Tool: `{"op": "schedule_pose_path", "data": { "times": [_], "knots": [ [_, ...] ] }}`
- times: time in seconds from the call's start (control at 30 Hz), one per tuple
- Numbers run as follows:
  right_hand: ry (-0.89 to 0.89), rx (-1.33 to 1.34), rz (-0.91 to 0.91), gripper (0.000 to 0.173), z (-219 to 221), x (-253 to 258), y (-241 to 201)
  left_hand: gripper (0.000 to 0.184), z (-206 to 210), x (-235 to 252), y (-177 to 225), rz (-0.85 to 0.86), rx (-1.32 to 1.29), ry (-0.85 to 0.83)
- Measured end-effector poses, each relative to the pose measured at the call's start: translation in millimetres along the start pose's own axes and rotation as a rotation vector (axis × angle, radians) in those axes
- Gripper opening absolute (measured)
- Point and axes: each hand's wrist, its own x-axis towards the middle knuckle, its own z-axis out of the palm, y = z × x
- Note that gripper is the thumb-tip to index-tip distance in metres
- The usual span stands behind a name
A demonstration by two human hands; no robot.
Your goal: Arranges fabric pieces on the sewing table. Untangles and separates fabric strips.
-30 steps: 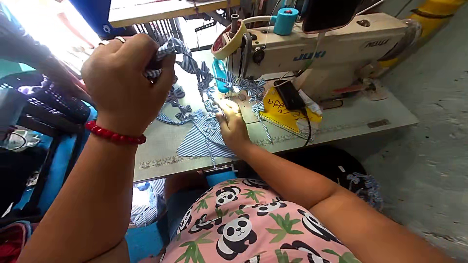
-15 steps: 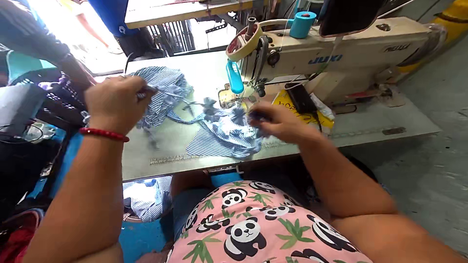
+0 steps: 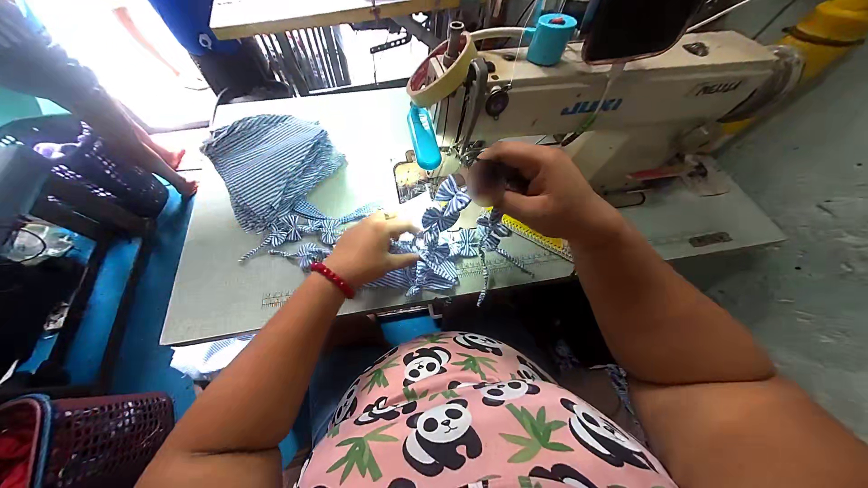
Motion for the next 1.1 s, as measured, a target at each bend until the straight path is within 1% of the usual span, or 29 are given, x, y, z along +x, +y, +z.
{"op": "schedule_pose_path", "data": {
  "times": [0.03,0.07,0.1,0.2,0.27,0.3,0.37,0.43,0.53,0.6,0.63,0.67,0.7,0.73,0.77,0.83,0.87,0.9,0.93,0.97,1.0,1.03,1.07,1.1],
  "knots": [
    [0.010,0.044,-0.024,0.020,-2,0,0,0.022,7,2,-3,0.026,-0.064,0.018],
    [0.023,0.069,-0.036,0.021,-4,0,-1,0.014,10,2,-6,0.041,-0.148,0.033],
    [0.034,0.072,-0.039,0.021,-7,-1,0,0.011,9,0,-8,0.041,-0.248,0.044],
    [0.044,-0.027,-0.009,0.020,-22,-11,5,0.026,-9,-10,-9,-0.007,-0.572,0.076],
    [0.003,-0.058,0.015,0.021,-24,-22,11,0.030,-24,-18,-5,-0.037,-0.759,0.117],
    [-0.021,-0.061,0.010,0.020,-22,-27,13,0.030,-31,-20,-2,-0.045,-0.810,0.127],
    [-0.030,-0.069,-0.018,0.020,-16,-34,16,0.029,-42,-24,2,-0.058,-0.814,0.110],
    [0.025,-0.065,-0.036,0.020,-12,-37,17,0.024,-51,-27,4,-0.051,-0.772,0.040],
    [0.205,-0.164,-0.021,0.021,-3,-32,13,0.010,-61,-27,15,-0.066,-0.691,-0.023],
    [0.333,-0.183,-0.050,0.021,7,-28,4,0.010,-66,-25,24,-0.077,-0.641,-0.006],
    [0.361,-0.129,-0.069,0.019,12,-28,-6,0.012,-66,-25,26,-0.082,-0.631,0.018],
    [0.341,-0.036,-0.078,0.017,17,-31,-20,0.013,-65,-24,27,-0.091,-0.641,0.051],
    [0.277,0.074,-0.089,0.016,22,-35,-34,0.014,-63,-24,25,-0.094,-0.668,0.084],
    [0.174,0.177,-0.106,0.016,28,-41,-44,0.016,-60,-25,22,-0.096,-0.708,0.113],
    [0.028,0.259,-0.112,0.017,33,-46,-50,0.017,-56,-26,21,-0.097,-0.745,0.140],
    [-0.322,0.355,-0.095,0.022,41,-55,-52,0.018,-51,-30,22,-0.093,-0.780,0.182],
    [-0.433,0.377,-0.088,0.027,46,-57,-50,0.017,-49,-31,24,-0.079,-0.778,0.201],
    [-0.440,0.358,-0.079,0.027,50,-59,-46,0.017,-47,-33,26,-0.052,-0.776,0.217],
    [-0.340,0.294,-0.049,0.024,55,-60,-42,0.015,-45,-33,26,-0.016,-0.774,0.224],
    [-0.188,0.218,-0.003,0.021,60,-60,-36,0.013,-45,-34,26,0.020,-0.770,0.217],
    [-0.033,0.186,0.054,0.017,64,-56,-30,0.011,-45,-36,26,0.052,-0.759,0.208],
    [0.079,0.219,0.118,0.014,68,-51,-25,0.010,-45,-36,27,0.073,-0.748,0.198],
    [0.134,0.312,0.174,0.018,72,-45,-21,0.009,-46,-37,30,0.085,-0.747,0.188],
    [0.127,0.445,0.224,0.029,75,-39,-20,0.009,-46,-37,33,0.088,-0.748,0.180]
  ]
}}
